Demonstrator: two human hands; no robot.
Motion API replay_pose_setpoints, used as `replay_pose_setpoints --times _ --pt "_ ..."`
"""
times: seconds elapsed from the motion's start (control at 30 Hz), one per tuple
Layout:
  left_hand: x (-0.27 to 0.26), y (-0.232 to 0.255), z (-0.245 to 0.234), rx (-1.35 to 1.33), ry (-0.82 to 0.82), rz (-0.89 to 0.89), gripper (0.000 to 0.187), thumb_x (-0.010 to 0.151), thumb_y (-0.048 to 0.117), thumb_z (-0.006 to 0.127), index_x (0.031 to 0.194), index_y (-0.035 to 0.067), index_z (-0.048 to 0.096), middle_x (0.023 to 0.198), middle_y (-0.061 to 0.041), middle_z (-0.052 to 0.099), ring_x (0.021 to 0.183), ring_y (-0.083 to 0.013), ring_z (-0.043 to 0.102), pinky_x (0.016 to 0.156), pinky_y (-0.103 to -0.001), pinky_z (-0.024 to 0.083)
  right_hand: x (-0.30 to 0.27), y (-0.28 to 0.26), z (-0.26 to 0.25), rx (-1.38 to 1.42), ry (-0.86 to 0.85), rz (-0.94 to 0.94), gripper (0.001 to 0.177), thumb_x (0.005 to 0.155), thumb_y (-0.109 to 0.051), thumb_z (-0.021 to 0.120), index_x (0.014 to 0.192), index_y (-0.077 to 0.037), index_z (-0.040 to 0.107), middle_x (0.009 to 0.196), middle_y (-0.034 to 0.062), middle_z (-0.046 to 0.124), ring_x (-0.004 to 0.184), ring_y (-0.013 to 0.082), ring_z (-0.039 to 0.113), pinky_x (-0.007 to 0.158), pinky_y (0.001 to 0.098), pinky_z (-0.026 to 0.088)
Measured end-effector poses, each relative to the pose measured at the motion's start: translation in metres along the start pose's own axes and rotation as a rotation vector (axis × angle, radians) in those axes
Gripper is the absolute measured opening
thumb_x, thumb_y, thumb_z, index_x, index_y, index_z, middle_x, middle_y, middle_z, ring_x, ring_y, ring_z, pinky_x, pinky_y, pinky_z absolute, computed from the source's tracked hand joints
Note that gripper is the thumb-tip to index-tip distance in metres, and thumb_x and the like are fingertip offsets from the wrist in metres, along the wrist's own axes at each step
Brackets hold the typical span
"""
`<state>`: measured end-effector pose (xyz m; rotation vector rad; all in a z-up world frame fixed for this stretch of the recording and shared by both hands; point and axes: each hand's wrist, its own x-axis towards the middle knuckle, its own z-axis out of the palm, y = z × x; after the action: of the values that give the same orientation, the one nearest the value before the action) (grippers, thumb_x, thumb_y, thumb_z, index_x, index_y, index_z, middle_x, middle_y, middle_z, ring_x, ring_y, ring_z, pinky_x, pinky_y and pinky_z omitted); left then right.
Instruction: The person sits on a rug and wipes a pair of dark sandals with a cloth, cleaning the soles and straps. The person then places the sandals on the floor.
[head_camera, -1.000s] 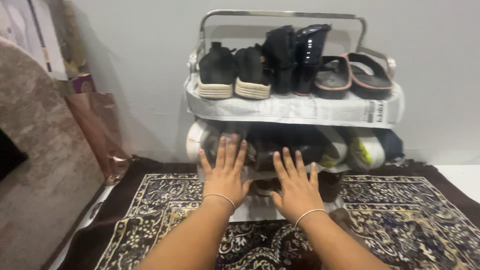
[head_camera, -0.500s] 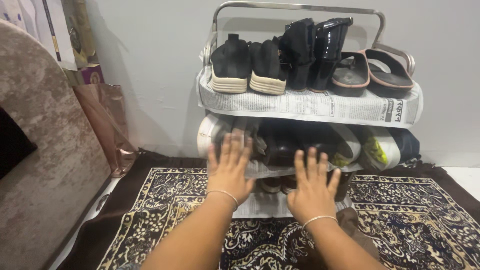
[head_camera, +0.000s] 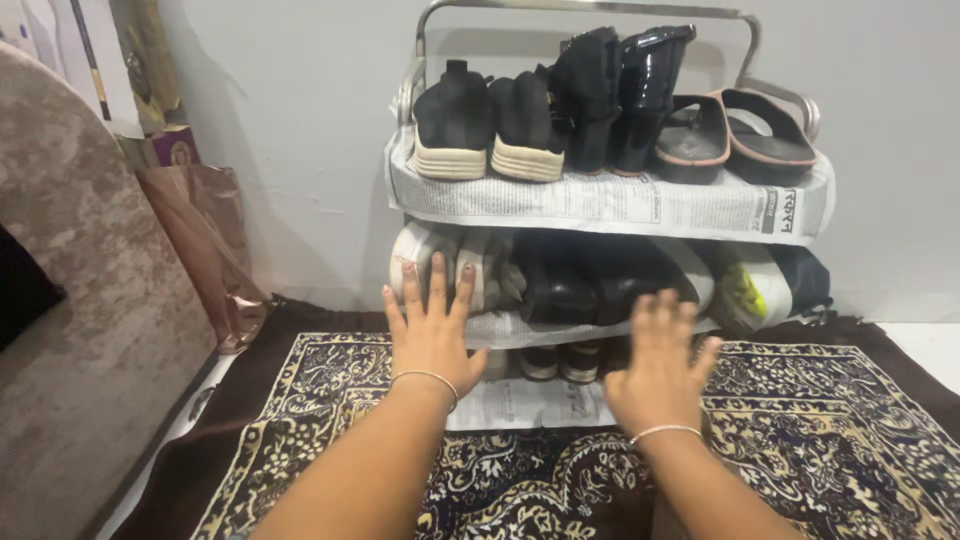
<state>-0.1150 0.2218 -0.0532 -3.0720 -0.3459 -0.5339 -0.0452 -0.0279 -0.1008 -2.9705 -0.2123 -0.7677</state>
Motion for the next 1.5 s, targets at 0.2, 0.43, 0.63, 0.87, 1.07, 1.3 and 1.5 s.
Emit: replay_pose_setpoints --times 0.2,0.43,0.63,0.87,1.07,1.3,1.5 --pt "-0.012 -0.004 0.022 0.039 0.051 0.077 0.106 0.082 0.048 0.07 0.163 0.025 0.005 0.17 -0.012 -0.005 0.156 -0.0349 -0.007 0.118 -0.067 -0.002 0.01 0.039 0.007 0.265 0.219 0.231 0.121 0.069 -0.033 0.073 0.161 0.005 0.005 0.17 0.0272 -0.005 0.16 0.0396 -0.003 0.124 0.0625 0.004" --pt "-0.037 0.014 0.049 0.036 -0.039 0.283 0.101 0.085 0.042 0.068 0.163 0.028 0.005 0.17 -0.007 -0.005 0.156 -0.0301 -0.008 0.12 -0.062 -0.003 -0.006 0.036 0.007 0.19 0.168 0.164 0.116 0.068 -0.03 0.071 0.16 0.004 0.01 0.169 0.0259 0.0 0.158 0.0383 0.001 0.122 0.0617 0.005" --pt "-0.091 0.039 0.083 -0.06 -0.121 0.366 0.099 0.085 0.039 0.069 0.162 0.027 0.008 0.171 -0.007 -0.004 0.156 -0.0299 -0.006 0.119 -0.064 -0.004 -0.108 0.018 0.05 0.163 0.121 -0.081 0.106 0.067 -0.026 0.067 0.158 -0.004 0.016 0.168 0.0205 0.009 0.157 0.0362 0.009 0.123 0.063 0.008" --pt "-0.129 0.046 0.108 -0.082 -0.263 0.387 0.095 0.087 0.031 0.067 0.162 0.024 0.009 0.17 -0.008 -0.002 0.155 -0.0317 -0.004 0.118 -0.064 -0.004 -0.163 0.047 0.067 -0.183 -0.448 0.165 0.113 0.072 -0.044 0.076 0.161 -0.024 0.009 0.171 0.0111 0.001 0.158 0.0346 0.003 0.122 0.0635 0.012" --pt "-0.138 0.078 0.111 -0.069 -0.32 0.448 0.098 0.085 0.026 0.068 0.162 0.021 0.008 0.17 -0.011 -0.002 0.154 -0.0349 -0.004 0.117 -0.066 -0.003 -0.16 0.099 0.102 0.183 -0.596 0.526 0.119 0.073 -0.035 0.087 0.162 -0.034 0.008 0.172 0.0177 -0.005 0.154 0.0417 0.017 0.119 0.0566 0.03" --pt "-0.152 0.127 0.119 -0.2 -0.333 0.591 0.101 0.082 0.029 0.074 0.162 0.022 0.013 0.17 -0.012 0.001 0.155 -0.0356 -0.002 0.117 -0.067 -0.003 -0.182 0.126 0.164 0.474 -0.335 0.515 0.104 0.069 -0.012 0.079 0.159 -0.021 0.027 0.166 0.0218 0.019 0.151 0.0416 0.032 0.119 0.0422 0.036" --pt "-0.16 0.151 0.106 -0.24 -0.327 0.651 0.102 0.081 0.03 0.075 0.162 0.02 0.014 0.17 -0.015 0.0 0.155 -0.0383 -0.005 0.116 -0.067 -0.005 -0.17 0.097 0.113 0.368 -0.509 0.697 0.098 0.076 -0.029 0.081 0.159 -0.029 0.029 0.173 0.0065 0.014 0.15 0.0392 0.032 0.118 0.0526 0.036"
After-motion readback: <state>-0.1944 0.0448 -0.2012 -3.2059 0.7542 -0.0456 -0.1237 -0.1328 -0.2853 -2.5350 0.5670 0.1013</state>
